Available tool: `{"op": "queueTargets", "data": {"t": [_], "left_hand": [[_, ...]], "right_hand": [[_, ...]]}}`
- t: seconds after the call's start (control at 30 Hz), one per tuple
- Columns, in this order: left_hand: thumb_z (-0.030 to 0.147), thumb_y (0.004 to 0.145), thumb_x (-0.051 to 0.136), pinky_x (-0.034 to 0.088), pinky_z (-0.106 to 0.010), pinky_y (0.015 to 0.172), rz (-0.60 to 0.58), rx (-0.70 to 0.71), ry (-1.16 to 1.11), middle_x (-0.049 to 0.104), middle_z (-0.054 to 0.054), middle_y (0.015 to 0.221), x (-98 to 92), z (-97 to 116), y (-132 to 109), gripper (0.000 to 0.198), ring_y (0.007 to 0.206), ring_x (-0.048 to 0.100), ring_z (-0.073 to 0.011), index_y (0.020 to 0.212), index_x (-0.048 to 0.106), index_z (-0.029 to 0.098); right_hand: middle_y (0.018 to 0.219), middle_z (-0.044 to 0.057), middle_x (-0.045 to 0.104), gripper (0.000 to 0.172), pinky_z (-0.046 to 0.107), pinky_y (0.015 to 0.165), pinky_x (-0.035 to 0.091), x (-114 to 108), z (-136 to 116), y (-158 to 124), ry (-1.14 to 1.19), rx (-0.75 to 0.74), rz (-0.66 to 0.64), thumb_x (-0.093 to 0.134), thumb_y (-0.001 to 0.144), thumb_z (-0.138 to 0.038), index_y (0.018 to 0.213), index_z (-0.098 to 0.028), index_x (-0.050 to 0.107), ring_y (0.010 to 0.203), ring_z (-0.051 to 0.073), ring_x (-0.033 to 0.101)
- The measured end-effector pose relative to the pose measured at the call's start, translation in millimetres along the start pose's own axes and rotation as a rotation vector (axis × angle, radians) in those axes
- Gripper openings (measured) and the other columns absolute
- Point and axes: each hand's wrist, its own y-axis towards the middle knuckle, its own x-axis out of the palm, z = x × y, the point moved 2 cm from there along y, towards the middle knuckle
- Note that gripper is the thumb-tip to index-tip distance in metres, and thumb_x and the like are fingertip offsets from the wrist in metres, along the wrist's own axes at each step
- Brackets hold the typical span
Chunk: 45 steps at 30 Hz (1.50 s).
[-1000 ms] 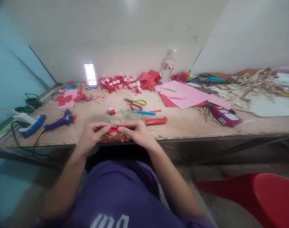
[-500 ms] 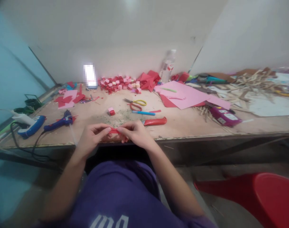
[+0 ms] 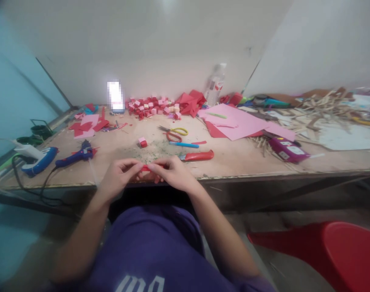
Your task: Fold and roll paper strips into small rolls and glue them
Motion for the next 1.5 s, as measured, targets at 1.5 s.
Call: {"op": "queueTargets", "data": {"t": [1.5], "left_hand": [[0.046, 0.093, 0.067, 0.054, -0.023, 0.059, 0.061, 0.002, 0.013, 0.072, -0.004, 0.066, 0.8, 1.8, -0.4, 0.036, 0.058, 0.065, -0.0138, 0.074, 0.072, 0.015]], "right_hand": [[0.061, 0.005, 0.069, 0.044, 0.025, 0.052, 0.042, -1.1, -0.1, -3.3, 0.034, 0.027, 0.177, 0.069, 0.091, -0.053, 0.073, -0.013, 0.074, 0.052, 0.013, 0.056]]}}
